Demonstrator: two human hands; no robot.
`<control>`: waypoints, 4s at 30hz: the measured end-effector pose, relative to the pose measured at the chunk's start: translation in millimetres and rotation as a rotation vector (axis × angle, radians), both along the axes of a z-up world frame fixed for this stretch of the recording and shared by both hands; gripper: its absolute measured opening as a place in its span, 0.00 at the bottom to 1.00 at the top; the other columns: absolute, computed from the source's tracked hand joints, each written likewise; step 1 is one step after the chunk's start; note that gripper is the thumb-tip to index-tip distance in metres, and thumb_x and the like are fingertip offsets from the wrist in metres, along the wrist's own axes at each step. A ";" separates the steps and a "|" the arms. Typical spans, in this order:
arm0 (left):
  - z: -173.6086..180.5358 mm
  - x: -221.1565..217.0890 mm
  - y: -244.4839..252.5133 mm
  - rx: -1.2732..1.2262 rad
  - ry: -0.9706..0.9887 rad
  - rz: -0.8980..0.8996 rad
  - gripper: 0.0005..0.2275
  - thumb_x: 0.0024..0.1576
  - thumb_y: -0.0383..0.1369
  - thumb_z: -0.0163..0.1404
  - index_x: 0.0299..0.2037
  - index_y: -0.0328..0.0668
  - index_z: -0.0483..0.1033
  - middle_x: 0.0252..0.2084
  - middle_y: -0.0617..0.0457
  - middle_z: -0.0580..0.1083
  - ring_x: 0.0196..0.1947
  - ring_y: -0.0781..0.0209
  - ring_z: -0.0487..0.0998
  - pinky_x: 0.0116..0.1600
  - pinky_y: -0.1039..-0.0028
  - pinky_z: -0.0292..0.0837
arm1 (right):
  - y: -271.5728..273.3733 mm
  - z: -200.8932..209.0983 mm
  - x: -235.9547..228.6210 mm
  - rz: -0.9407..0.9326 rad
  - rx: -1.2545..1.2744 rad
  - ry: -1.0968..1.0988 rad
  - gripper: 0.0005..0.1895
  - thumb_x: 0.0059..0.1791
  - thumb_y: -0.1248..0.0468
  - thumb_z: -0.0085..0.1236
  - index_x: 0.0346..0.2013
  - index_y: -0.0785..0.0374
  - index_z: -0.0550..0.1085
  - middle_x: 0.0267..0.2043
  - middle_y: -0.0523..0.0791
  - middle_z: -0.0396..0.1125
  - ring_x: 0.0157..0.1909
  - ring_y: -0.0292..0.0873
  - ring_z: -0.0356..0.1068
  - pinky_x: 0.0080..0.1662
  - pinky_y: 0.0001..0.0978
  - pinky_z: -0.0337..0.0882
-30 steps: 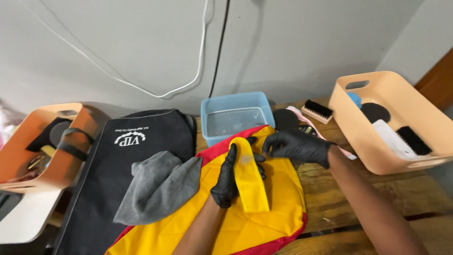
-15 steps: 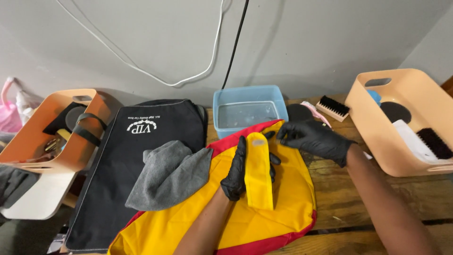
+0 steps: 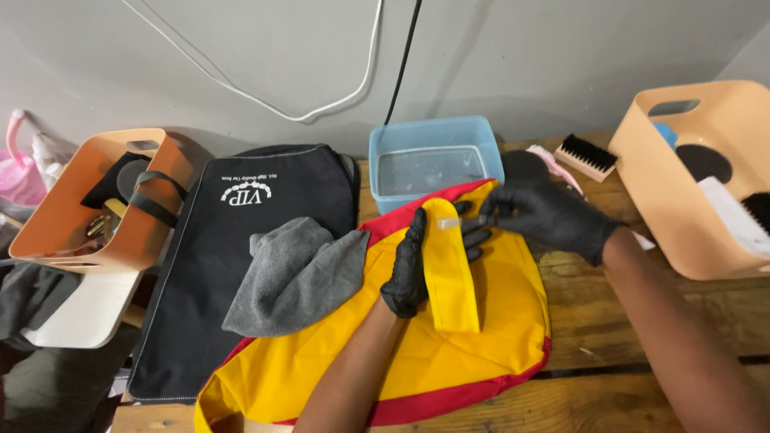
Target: The person uses a small brush to scrub a white substance off a yellow and red garment laid on a wooden table. They repeatedly dip the brush into a blue water container, scrub different sections of the garment, and wipe the area with a gray cloth. The garment is folded and repositioned multiple times during the process.
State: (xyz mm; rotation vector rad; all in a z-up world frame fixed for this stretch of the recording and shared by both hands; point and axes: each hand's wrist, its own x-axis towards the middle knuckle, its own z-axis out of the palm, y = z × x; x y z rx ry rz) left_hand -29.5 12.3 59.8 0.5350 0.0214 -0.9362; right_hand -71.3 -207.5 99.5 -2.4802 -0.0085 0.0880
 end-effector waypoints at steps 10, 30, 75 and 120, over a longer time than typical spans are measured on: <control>-20.5 -1.6 -4.1 0.063 0.036 0.082 0.25 0.57 0.50 0.58 0.58 0.43 0.77 0.55 0.44 0.78 0.50 0.47 0.81 0.55 0.58 0.79 | 2.4 -1.6 2.7 -0.015 -0.004 0.105 0.16 0.44 0.56 0.70 0.46 0.44 0.82 0.38 0.37 0.80 0.46 0.40 0.78 0.53 0.36 0.75; -10.0 -4.4 -0.3 0.189 0.083 0.133 0.23 0.54 0.46 0.61 0.55 0.40 0.80 0.53 0.45 0.79 0.48 0.48 0.82 0.53 0.62 0.79 | 8.1 2.0 1.5 0.035 0.019 -0.113 0.15 0.45 0.59 0.69 0.47 0.49 0.81 0.36 0.42 0.76 0.43 0.42 0.77 0.49 0.33 0.74; 4.3 -33.4 6.4 0.223 0.099 0.076 0.25 0.55 0.47 0.58 0.59 0.44 0.77 0.58 0.48 0.77 0.54 0.51 0.80 0.61 0.61 0.75 | 2.3 33.8 -1.5 0.002 -0.001 -0.205 0.12 0.44 0.56 0.71 0.42 0.46 0.82 0.34 0.38 0.77 0.42 0.38 0.77 0.50 0.33 0.75; 18.7 -17.3 -14.2 0.169 0.008 0.311 0.20 0.55 0.37 0.57 0.56 0.37 0.78 0.56 0.43 0.77 0.54 0.49 0.79 0.62 0.61 0.74 | 17.9 -13.1 -16.6 0.065 -0.279 -0.032 0.27 0.54 0.48 0.44 0.68 0.47 0.64 0.47 0.54 0.75 0.53 0.57 0.73 0.55 0.48 0.74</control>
